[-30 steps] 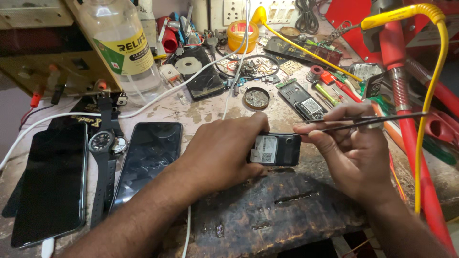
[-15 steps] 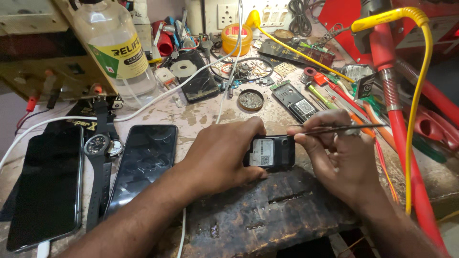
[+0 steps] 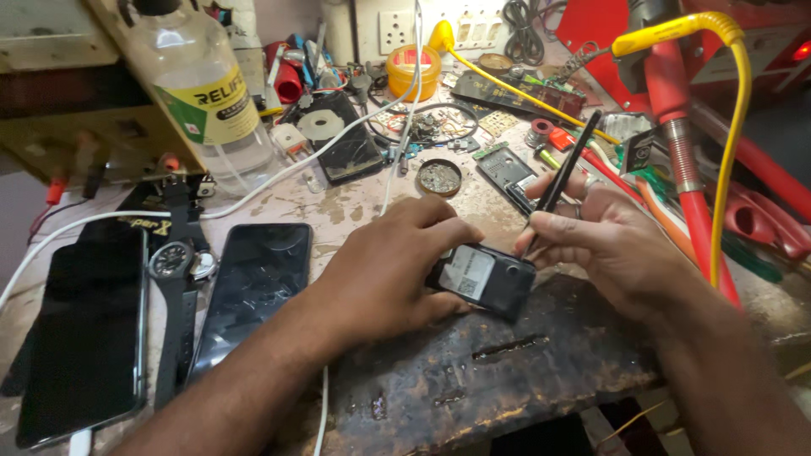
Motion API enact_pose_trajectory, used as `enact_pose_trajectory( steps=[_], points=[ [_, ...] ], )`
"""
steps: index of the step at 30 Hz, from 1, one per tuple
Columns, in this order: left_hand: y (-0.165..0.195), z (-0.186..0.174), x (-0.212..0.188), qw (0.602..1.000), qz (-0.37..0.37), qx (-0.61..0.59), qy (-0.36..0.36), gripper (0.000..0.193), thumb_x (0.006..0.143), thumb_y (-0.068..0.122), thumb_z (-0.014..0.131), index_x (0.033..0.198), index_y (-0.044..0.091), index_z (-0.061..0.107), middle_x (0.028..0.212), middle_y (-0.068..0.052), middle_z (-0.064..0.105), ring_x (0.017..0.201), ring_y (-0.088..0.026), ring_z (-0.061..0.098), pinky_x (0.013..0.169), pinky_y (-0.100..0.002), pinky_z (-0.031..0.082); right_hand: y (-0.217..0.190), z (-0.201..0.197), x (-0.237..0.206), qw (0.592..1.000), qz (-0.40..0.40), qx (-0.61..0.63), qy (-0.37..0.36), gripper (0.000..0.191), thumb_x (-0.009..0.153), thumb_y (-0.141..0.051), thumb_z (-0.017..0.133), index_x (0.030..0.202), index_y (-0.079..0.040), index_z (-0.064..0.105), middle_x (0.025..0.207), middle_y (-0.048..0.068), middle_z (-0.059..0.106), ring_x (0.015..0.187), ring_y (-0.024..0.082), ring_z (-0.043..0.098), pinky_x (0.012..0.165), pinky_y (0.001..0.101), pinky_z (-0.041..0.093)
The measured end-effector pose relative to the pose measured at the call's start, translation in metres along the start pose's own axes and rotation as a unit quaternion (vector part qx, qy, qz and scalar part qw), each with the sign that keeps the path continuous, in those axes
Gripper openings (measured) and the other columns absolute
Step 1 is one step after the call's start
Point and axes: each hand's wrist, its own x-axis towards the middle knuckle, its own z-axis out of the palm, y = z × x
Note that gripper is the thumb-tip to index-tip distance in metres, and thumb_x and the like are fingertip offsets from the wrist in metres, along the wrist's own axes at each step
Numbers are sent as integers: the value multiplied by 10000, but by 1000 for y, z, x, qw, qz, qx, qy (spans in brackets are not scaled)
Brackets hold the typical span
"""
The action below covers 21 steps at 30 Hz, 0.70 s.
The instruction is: The person picks up a feature phone from a cluttered repair bench, presses its keys and checks its screen, then removes the back cover and battery. They unscrew the casing with a screwdriver, pry the housing apart, and use tweezers to lift out the internal board, holding the exposed circuit board at the end.
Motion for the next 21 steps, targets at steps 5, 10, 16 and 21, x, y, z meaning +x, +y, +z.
enact_pose_trajectory(
  steps=[5,10,16,21],
  points=[
    [-8,4,1,997,-55,-27,37,884,544,327,979,1254,53,528,1204,-184,588,1149,-390,585,924,-456,502,10,-8,3,996,58,69,7,321,958,-140,611,1272,-92,567,901,170,746,810,224,724,717,356,576],
    [-13,6,3,989,-102,-90,57,995,517,357,1010,1287,30,470,1184,-204,629,1127,-379,628,921,-439,507,8,-1,3,995,68,47,55,305,964,-158,602,1262,-112,552,925,148,749,796,203,717,715,344,587],
    [-22,7,1,974,-96,-200,47,754,658,183,908,1295,54,526,1093,-113,692,971,-223,711,829,-337,570,9,19,-10,976,-24,-166,141,272,956,-85,615,1214,-84,529,913,151,775,787,161,729,664,313,580],
    [-25,15,1,945,-134,-298,-18,512,773,100,834,1239,54,629,983,-64,703,868,-94,663,755,-267,560,10,28,-27,951,-83,-255,157,310,940,-58,648,1218,-72,511,879,135,802,780,147,733,676,271,558]
  ],
)
